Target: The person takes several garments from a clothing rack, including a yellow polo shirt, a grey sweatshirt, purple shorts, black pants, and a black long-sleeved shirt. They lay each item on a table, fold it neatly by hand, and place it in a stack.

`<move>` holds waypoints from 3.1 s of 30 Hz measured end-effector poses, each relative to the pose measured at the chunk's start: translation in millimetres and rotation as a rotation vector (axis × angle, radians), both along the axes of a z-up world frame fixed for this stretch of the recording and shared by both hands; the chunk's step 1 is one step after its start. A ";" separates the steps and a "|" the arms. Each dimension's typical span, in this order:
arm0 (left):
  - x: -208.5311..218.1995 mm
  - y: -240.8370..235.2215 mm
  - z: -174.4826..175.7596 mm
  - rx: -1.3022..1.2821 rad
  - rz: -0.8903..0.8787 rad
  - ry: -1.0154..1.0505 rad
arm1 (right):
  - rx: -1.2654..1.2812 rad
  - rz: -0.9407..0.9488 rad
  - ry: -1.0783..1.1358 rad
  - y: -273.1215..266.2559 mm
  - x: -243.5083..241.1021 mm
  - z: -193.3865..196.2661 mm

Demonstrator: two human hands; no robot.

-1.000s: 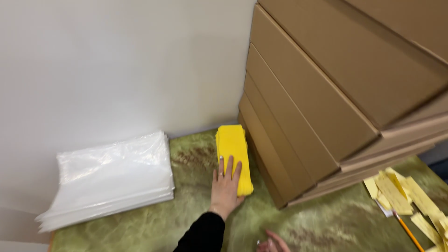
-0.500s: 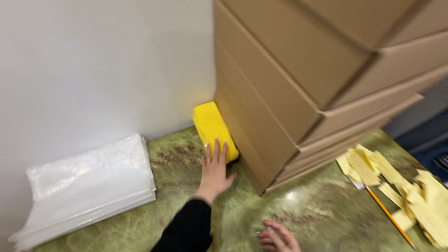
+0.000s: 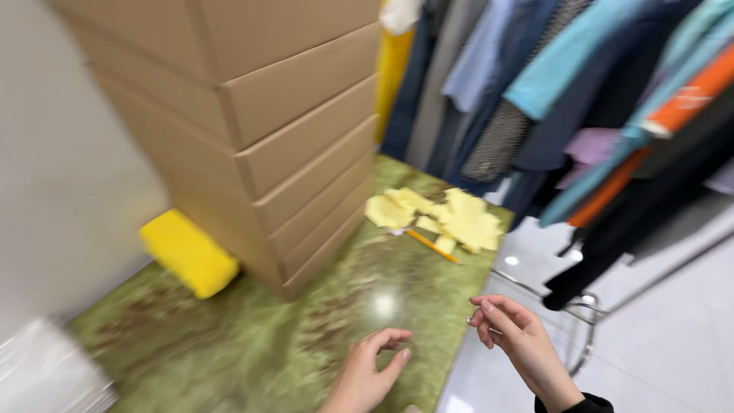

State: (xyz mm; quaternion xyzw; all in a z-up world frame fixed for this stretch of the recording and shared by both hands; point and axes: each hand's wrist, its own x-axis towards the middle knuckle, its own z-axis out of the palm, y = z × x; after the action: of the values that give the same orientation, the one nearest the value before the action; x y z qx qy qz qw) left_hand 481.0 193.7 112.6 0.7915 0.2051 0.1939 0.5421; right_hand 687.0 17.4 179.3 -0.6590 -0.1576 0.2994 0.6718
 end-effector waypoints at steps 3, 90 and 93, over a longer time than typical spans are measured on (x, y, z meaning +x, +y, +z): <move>42.4 -28.9 47.3 0.016 -0.128 -0.030 | 0.087 -0.063 -0.074 -48.3 26.1 20.1; 977.4 -347.0 232.3 0.023 -0.642 -0.031 | -0.848 -0.364 -1.050 -288.0 892.3 444.3; 973.9 -341.0 213.7 -0.100 -0.726 -0.083 | -0.931 -0.380 -1.059 -278.6 914.9 426.5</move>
State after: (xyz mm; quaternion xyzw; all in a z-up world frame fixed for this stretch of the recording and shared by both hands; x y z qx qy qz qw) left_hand 1454.9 -147.3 326.3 0.7766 -0.1020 0.0105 0.6216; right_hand 1601.9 -261.2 605.8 -0.9488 -0.2004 -0.1452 0.1961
